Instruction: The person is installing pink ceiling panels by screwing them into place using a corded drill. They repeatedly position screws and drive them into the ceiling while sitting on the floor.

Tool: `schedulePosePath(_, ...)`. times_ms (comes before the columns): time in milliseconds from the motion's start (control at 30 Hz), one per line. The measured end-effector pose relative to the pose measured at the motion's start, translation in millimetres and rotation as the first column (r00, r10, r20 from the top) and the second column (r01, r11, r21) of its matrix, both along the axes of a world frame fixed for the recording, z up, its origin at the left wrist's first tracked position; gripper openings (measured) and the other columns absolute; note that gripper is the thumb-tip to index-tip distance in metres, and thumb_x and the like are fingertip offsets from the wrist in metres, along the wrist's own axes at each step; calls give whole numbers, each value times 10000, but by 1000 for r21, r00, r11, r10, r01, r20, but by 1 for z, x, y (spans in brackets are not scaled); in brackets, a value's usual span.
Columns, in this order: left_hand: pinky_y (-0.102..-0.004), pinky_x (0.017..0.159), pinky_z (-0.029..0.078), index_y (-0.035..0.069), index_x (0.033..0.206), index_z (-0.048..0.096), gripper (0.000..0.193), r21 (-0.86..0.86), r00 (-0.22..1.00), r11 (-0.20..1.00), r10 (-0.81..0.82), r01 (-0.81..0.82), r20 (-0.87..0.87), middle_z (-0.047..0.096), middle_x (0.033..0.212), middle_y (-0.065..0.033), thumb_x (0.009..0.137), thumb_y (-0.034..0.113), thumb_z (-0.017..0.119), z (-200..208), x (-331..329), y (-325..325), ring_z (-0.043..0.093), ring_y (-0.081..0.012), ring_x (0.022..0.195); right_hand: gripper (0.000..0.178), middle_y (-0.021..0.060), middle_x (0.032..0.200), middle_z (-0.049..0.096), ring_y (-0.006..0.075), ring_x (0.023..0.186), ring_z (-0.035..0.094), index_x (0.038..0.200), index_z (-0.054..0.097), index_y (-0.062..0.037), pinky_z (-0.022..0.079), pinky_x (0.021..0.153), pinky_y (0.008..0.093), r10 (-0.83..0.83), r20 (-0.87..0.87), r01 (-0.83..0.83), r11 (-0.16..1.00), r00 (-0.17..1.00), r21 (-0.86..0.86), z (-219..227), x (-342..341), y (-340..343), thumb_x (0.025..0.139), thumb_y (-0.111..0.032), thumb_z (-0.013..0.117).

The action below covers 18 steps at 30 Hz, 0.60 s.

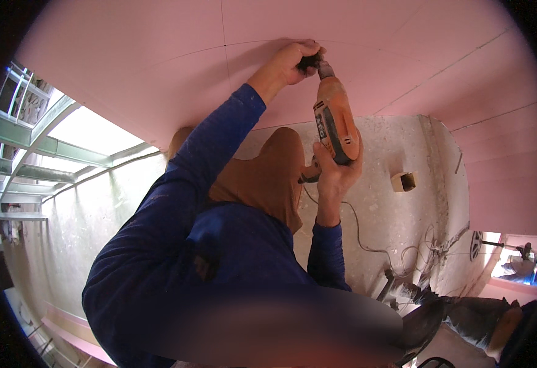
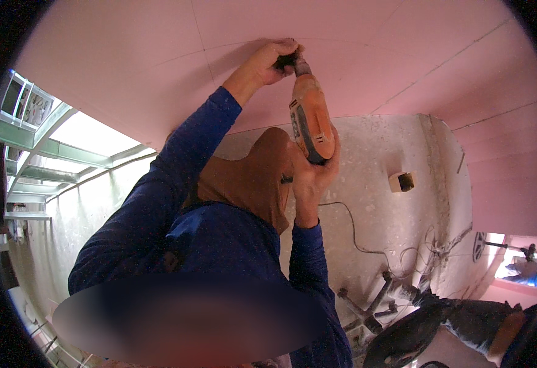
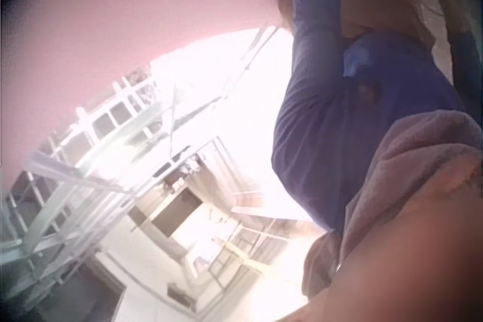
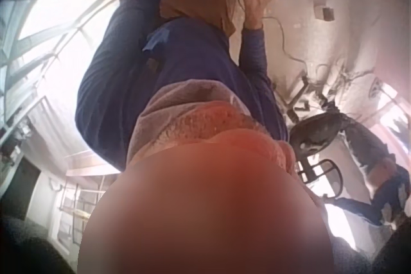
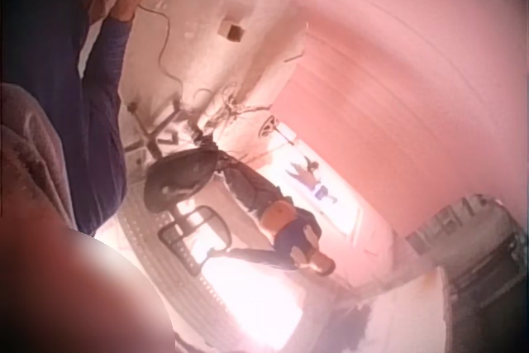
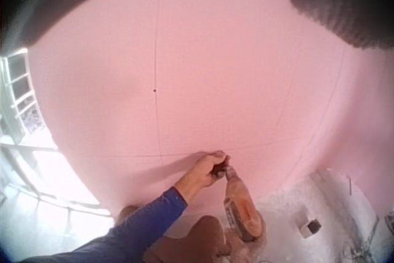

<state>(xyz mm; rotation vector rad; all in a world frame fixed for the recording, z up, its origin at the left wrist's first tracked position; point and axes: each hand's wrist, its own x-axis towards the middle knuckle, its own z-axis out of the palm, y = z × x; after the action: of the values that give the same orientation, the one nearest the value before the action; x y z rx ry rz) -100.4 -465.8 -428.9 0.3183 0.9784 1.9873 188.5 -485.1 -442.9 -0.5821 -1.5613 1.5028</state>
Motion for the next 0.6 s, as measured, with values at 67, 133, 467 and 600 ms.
schedulePosePath(67,-307,630,474,119,1078,692,71,-1,1000,1000,-18,18,-2,730,1091,-41,1062,186,675,0,-1,0,617,-176,888,803,158,1342,680,253,1172,706,1513,523,9,600,991,371,5,14,-5,1000,1000,-4,0,0,1,802,-17,896)
schedulePosePath(133,-308,628,478,118,1073,693,75,-24,1000,1000,-4,5,12,727,1089,-40,1062,191,677,-1,-1,1,613,-175,878,804,158,1341,679,251,1171,705,1514,519,11,600,989,368,1,20,-1,1000,1000,8,-1,0,2,805,-25,896)
schedulePosePath(467,-267,644,479,38,1131,722,239,30,998,998,-51,52,-46,681,960,-37,1079,265,667,-14,-2,-14,626,-155,847,832,180,1350,669,252,1163,704,1534,488,10,602,981,360,41,70,-35,996,997,-77,10,2,10,818,-76,900)
schedulePosePath(600,-260,636,468,-3,1152,717,290,-34,999,999,-33,33,11,661,938,-37,1080,274,670,-36,-6,-41,610,-148,825,846,191,1346,673,254,1156,707,1541,479,5,607,979,367,38,55,-34,997,998,-67,15,0,9,816,-89,905)
